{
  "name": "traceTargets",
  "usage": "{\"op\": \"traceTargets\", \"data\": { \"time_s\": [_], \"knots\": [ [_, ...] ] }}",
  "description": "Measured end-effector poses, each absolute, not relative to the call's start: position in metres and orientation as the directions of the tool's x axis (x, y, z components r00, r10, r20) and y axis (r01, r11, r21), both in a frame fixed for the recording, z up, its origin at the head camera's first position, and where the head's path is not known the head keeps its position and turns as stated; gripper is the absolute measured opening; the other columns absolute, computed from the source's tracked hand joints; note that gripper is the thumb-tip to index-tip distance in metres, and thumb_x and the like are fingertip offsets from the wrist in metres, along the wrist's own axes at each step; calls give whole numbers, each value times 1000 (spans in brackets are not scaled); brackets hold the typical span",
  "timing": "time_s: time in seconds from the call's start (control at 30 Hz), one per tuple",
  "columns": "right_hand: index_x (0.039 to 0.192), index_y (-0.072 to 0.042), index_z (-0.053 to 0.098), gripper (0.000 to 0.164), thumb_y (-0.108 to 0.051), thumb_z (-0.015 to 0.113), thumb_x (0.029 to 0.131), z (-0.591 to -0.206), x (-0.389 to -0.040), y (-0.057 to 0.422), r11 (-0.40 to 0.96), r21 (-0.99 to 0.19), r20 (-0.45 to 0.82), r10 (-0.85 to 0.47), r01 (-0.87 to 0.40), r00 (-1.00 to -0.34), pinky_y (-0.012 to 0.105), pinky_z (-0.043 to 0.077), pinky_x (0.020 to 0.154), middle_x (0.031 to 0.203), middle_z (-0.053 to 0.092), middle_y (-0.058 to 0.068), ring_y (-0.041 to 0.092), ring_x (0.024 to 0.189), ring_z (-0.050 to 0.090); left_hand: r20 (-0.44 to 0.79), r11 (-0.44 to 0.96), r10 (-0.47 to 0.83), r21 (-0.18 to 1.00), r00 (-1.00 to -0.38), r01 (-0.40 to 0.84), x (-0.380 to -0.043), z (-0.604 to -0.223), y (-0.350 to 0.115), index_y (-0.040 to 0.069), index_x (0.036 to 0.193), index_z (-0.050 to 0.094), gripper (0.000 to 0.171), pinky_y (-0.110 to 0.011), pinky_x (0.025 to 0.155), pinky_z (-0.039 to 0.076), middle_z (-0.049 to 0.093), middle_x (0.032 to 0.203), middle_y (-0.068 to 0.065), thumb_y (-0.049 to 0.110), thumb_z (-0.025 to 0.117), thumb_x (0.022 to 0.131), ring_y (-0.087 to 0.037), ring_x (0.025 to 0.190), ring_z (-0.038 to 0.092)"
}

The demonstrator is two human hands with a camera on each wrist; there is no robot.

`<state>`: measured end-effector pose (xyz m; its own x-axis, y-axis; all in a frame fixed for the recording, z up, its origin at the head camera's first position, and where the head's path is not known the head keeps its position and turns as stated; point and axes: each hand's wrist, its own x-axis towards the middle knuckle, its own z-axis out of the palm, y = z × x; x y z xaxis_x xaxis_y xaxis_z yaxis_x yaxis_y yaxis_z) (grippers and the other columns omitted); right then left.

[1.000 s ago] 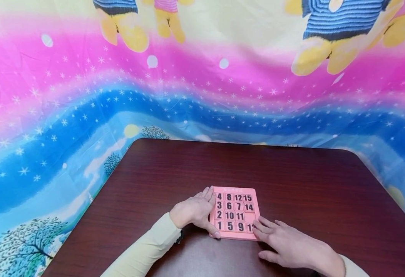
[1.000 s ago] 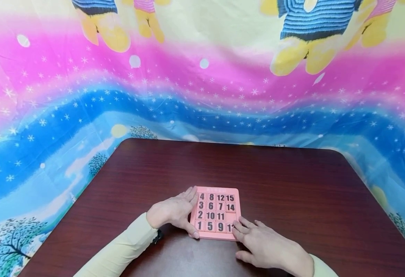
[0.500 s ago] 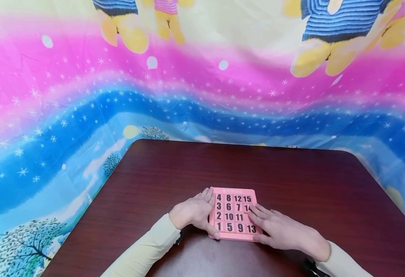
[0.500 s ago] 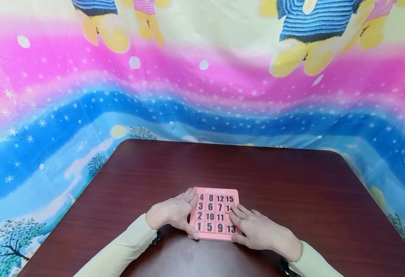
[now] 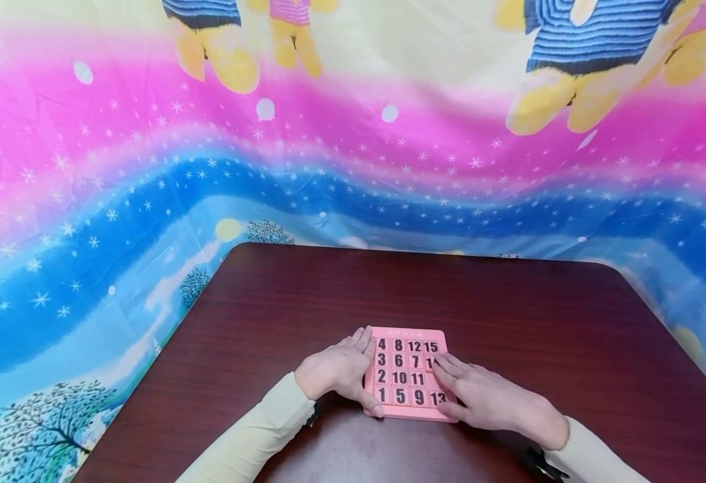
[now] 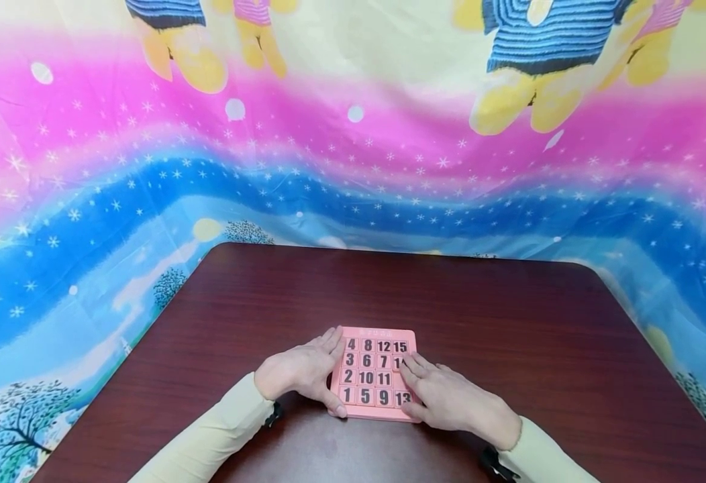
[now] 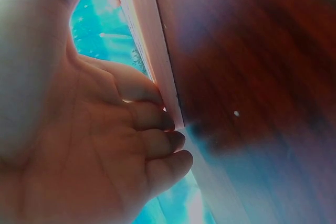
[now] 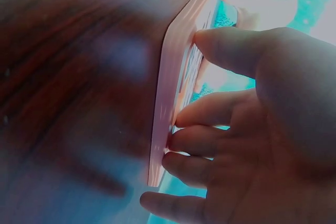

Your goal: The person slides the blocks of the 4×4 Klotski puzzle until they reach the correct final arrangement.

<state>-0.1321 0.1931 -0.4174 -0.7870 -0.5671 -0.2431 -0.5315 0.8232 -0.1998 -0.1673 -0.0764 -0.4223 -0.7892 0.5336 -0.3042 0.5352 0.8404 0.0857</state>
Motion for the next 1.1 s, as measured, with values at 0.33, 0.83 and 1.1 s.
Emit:
{"op": "traceTargets", "data": {
  "time_s": [0.33,0.83,1.1],
  "knots": [
    [145,-2,46,66,-43,59,95,-419,-121,196,773,-169,-160,-633,-611,-757,57,44,106,154,41,19,36,143,38,-309,842,530,85,-790,532,-167,-423,-76,1,156,20,132,-35,125,22,12,165,-18,79,71,63,-27,153,14],
    [141,2,49,70,-41,65,89,-428,-91,195,740,-8,-37,-673,-673,-739,53,50,100,148,46,23,37,137,46,-319,849,519,89,-793,520,-169,-423,-75,1,156,19,133,-34,125,20,9,165,-17,80,71,63,-26,154,13],
    [140,1,51,67,-43,63,91,-422,-94,194,733,-17,-87,-678,-680,-730,55,47,104,147,48,22,38,137,45,-316,845,525,85,-790,527,-168,-423,-76,0,155,20,132,-35,125,21,11,165,-18,79,71,63,-27,153,14]
  ]
}}
